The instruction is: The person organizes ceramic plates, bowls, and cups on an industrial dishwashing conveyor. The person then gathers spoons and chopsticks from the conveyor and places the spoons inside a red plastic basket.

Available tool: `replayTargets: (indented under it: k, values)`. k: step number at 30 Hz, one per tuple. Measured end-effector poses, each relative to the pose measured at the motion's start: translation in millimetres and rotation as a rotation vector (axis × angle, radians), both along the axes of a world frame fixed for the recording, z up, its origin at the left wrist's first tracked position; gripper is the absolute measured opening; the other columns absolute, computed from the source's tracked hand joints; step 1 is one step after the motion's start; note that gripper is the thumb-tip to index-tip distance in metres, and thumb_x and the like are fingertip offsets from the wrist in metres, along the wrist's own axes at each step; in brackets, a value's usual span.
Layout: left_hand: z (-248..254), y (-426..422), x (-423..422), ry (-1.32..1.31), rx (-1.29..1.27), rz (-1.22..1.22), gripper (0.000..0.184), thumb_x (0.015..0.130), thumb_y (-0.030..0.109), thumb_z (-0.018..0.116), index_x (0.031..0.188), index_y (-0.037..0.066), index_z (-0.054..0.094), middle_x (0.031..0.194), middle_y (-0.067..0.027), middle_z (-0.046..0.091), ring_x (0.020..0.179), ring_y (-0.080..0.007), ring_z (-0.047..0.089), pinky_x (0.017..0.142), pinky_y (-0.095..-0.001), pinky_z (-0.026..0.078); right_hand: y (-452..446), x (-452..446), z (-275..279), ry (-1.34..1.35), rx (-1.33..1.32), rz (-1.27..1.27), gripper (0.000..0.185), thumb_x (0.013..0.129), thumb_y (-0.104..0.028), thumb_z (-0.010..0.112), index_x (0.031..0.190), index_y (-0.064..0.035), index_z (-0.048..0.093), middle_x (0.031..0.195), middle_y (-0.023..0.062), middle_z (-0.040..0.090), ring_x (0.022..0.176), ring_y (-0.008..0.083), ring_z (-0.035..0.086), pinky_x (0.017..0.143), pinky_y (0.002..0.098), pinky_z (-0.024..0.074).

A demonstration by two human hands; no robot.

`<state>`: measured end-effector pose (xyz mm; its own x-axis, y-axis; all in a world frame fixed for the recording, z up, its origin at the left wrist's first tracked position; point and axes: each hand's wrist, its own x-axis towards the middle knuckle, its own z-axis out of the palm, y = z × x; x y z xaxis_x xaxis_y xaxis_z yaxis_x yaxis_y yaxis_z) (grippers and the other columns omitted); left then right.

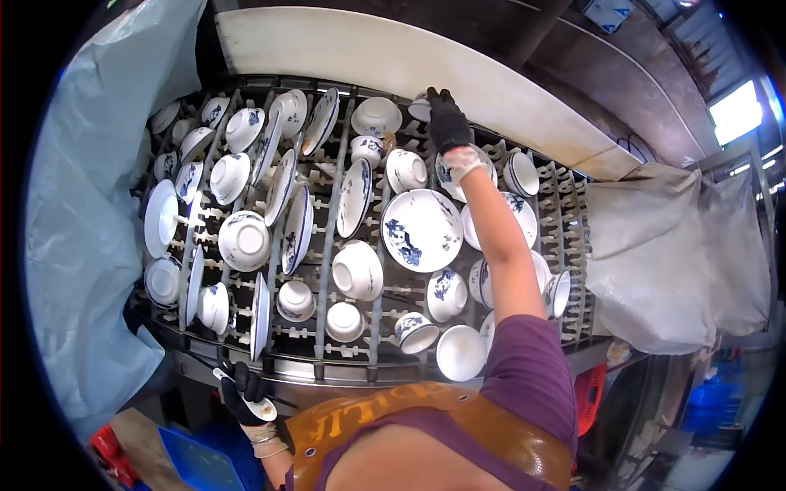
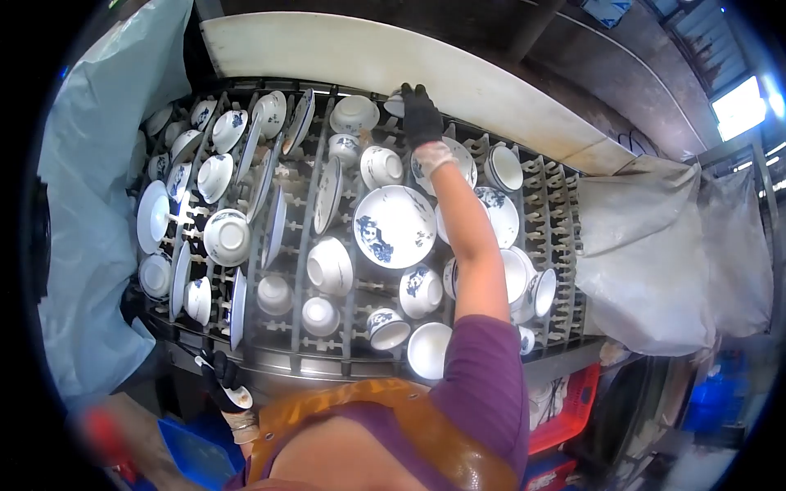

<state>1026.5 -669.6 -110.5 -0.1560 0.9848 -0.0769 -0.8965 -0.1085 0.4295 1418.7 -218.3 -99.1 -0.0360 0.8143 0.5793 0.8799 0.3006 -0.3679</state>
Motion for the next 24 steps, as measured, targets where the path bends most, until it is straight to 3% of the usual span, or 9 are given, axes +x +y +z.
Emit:
replayTargets:
  k: [2,3,6,11,16,18,20,22,24]
  values:
    - [-7,-4,1,-0.071,-0.001,0.002,0.027,0.09,0.02,0.047,0.115,0.009,0.045,0.065,0.0012,0.032,0.047,-0.0064,0.032,0.041,-0.0213,0.029,-19,8,3,-0.321,0.048,0.123,0.035,0.076,-0.021,0.053,0.106,-0.0045,0.059,0.098,0.0191,0.061,0.093,0.0321,0.058,0.082,0.0387,0.0454]
    - [-7,-4,4,-0.061,0.003,0.014,0.027,0.09,0.02,0.046,0.115,0.009,0.045,0.065,0.0011,0.032,0.048,-0.0063,0.032,0.042,-0.0214,0.029,-24,14,8,-0.353,-0.341,0.08,0.035,0.076,-0.027,0.056,0.105,-0.0079,0.06,0.1,0.0181,0.06,0.095,0.0325,0.057,0.082,0.0382,0.0446]
    - [-6,-2,8,-0.094,0.076,-0.046,0.027,0.091,0.02,0.046,0.115,0.008,0.045,0.066,0.001,0.033,0.048,-0.0063,0.031,0.042,-0.0212,0.029,-24,63,-6,-0.145,-0.514,0.018,0.04,0.075,-0.037,0.061,0.105,-0.012,0.061,0.102,0.0175,0.06,0.096,0.0319,0.057,0.083,0.0374,0.0438]
    - [-10,-4,14,-0.047,0.1,-0.068,0.03,0.092,0.022,0.042,0.119,0.007,0.043,0.067,0.0007,0.032,0.051,-0.0064,0.034,0.045,-0.022,0.031,-36,113,29,-0.166,-0.591,0.113,0.049,0.073,-0.053,0.058,0.099,-0.0114,0.064,0.097,0.0153,0.062,0.093,0.0286,0.058,0.084,0.0351,0.0433]
    - [-8,-8,29,-0.075,-0.026,0.017,0.027,0.091,0.022,0.045,0.114,0.008,0.047,0.066,0.002,0.032,0.048,-0.0055,0.031,0.041,-0.0203,0.028,-57,90,62,-0.124,-0.226,-0.2,0.033,0.077,-0.036,0.056,0.093,-0.008,0.064,0.084,0.0174,0.063,0.083,0.0316,0.059,0.074,0.0386,0.0466]
    - [-13,-9,30,-0.059,-0.01,0.0,0.028,0.091,0.022,0.045,0.116,0.008,0.047,0.066,0.0021,0.032,0.047,-0.0052,0.03,0.041,-0.0203,0.027,-68,55,62,-0.159,0.002,-0.13,0.025,0.075,-0.031,0.055,0.088,-0.0109,0.064,0.085,0.0139,0.063,0.079,0.0317,0.06,0.071,0.0401,0.0465]
    - [-15,-10,33,-0.05,0.0,-0.009,0.029,0.092,0.022,0.044,0.117,0.007,0.047,0.066,0.002,0.032,0.048,-0.0055,0.03,0.041,-0.0205,0.027,-83,11,75,-0.193,-0.072,0.08,0.024,0.077,-0.027,0.054,0.091,-0.0108,0.063,0.085,0.014,0.063,0.081,0.0312,0.059,0.073,0.0397,0.0464]
    - [-11,-9,39,-0.068,0.021,-0.007,0.029,0.091,0.022,0.044,0.116,0.007,0.046,0.066,0.0018,0.031,0.048,-0.0058,0.03,0.042,-0.0207,0.027,-66,-25,55,-0.12,-0.267,0.293,0.032,0.073,-0.026,0.061,0.1,-0.0086,0.061,0.095,0.0155,0.061,0.089,0.0325,0.057,0.078,0.0397,0.0454]
    - [-5,-9,46,-0.067,0.018,-0.012,0.028,0.09,0.021,0.047,0.115,0.009,0.047,0.066,0.0012,0.032,0.049,-0.0065,0.032,0.043,-0.0218,0.028,-44,-48,24,-0.131,-0.165,0.513,0.046,0.069,-0.02,0.065,0.113,-0.0102,0.053,0.106,0.0162,0.058,0.098,0.0324,0.055,0.084,0.0389,0.0436]
